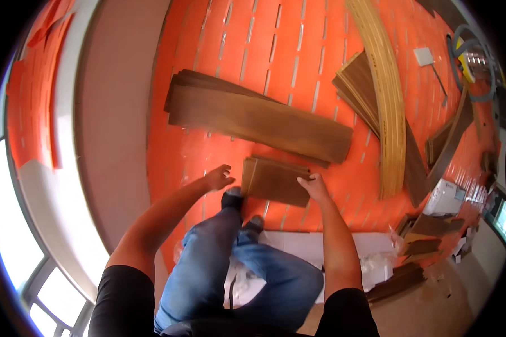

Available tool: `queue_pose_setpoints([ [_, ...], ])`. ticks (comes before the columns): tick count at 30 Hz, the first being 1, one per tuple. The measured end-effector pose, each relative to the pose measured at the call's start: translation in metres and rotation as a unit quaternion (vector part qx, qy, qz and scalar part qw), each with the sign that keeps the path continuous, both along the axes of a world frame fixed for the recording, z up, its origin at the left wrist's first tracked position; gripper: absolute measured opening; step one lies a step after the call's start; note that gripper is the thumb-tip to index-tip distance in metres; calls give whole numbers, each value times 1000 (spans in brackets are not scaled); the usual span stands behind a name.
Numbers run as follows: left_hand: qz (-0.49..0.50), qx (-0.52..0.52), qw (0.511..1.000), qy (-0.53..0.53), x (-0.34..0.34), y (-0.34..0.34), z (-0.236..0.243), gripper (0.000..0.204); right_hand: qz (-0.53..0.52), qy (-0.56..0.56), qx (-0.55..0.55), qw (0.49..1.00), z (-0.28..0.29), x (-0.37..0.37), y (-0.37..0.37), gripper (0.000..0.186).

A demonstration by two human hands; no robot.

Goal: The person picks up wooden floor planks, peels a transparent plastic protective film from their surface by hand, and sets the planks back down on the floor while kneeling on a subfloor underlay.

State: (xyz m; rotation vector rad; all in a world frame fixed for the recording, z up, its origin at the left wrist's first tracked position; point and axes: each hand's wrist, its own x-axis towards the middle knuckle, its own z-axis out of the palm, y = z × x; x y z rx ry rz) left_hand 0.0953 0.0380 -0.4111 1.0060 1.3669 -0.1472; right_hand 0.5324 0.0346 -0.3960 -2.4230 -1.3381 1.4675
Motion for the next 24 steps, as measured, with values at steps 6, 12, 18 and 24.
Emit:
queue_pose_setpoints([
  [6, 251, 49, 940, -227, 85, -10, -50, 79, -187, -79, 187, 961, -30, -18, -17, 55],
  [12, 227, 111, 951, -176, 90, -10, -64, 69, -343, 178, 105, 916, -70, -6, -41, 55],
  [18, 143, 83, 974, -152, 66, -8, -24, 88, -299, 246, 74, 919, -50, -39, -46, 47],
  [24, 203, 52, 972, -107, 2, 53, 93, 99, -284, 274, 161, 905, 47, -120, 11, 52],
])
